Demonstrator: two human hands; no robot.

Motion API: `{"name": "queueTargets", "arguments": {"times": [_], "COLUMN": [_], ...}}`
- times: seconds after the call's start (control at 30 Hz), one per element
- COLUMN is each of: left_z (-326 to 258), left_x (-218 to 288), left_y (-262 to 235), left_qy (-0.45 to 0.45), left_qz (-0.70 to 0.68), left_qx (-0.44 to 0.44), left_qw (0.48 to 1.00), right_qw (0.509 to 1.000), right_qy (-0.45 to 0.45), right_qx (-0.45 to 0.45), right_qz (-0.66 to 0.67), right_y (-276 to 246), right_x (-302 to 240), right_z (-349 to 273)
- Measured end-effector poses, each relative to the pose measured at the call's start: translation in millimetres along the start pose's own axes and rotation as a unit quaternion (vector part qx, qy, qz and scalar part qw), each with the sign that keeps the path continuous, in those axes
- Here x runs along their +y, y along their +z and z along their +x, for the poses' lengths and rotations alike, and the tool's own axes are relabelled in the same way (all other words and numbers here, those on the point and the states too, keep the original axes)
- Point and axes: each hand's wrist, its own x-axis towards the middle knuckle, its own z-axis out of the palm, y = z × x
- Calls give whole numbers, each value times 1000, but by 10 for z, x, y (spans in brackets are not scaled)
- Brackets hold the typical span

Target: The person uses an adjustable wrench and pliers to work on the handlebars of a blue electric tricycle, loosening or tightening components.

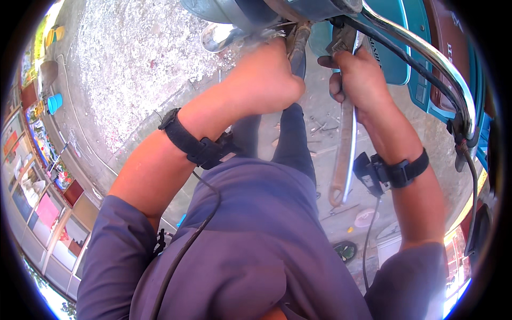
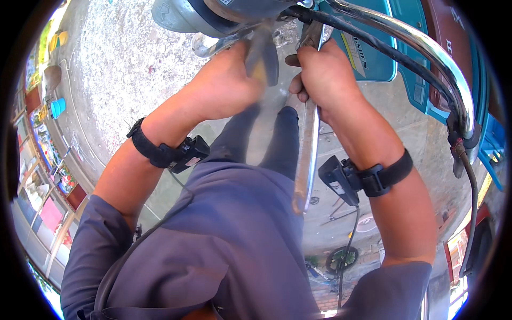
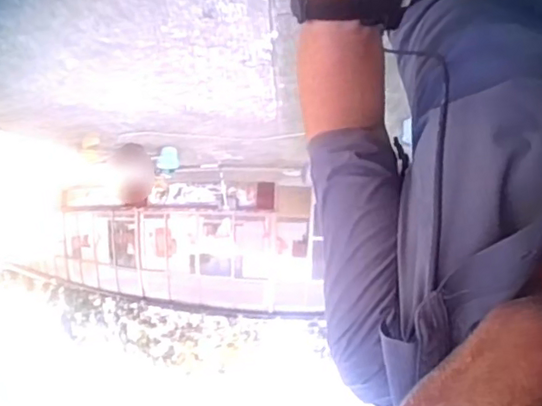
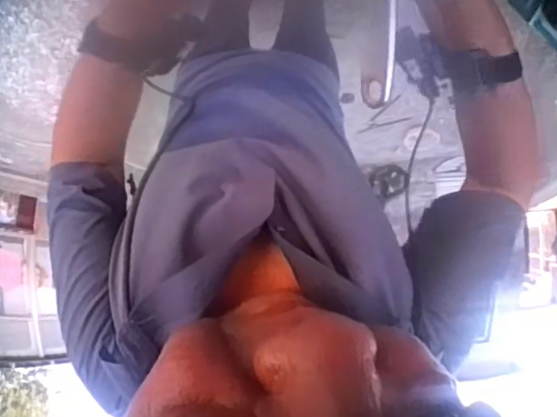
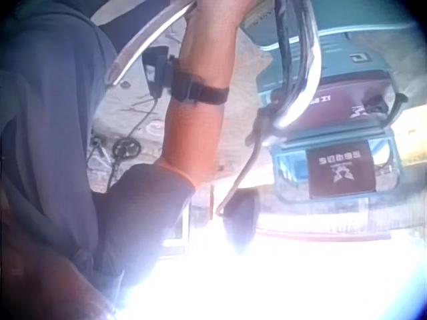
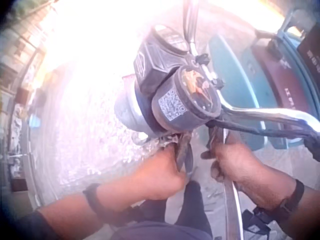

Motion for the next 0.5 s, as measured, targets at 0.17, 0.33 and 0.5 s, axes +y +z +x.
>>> {"name": "queueTargets", "arguments": {"times": [0.17,0.33,0.5], "left_z": [13,31,0], "left_x": [-8,-21,50], "left_y": [-24,-34,-103], "left_qy": [20,36,19], "left_qz": [-10,-6,27], "left_qx": [-11,-33,-29], "left_qw": [1000,999,999], "right_qw": [993,982,962], "right_qy": [-76,-133,-244], "right_qx": [64,44,122], "right_qz": [63,124,-7], "right_y": [262,133,-50], "right_x": [567,1003,1084], "right_z": [288,856,1330]}}
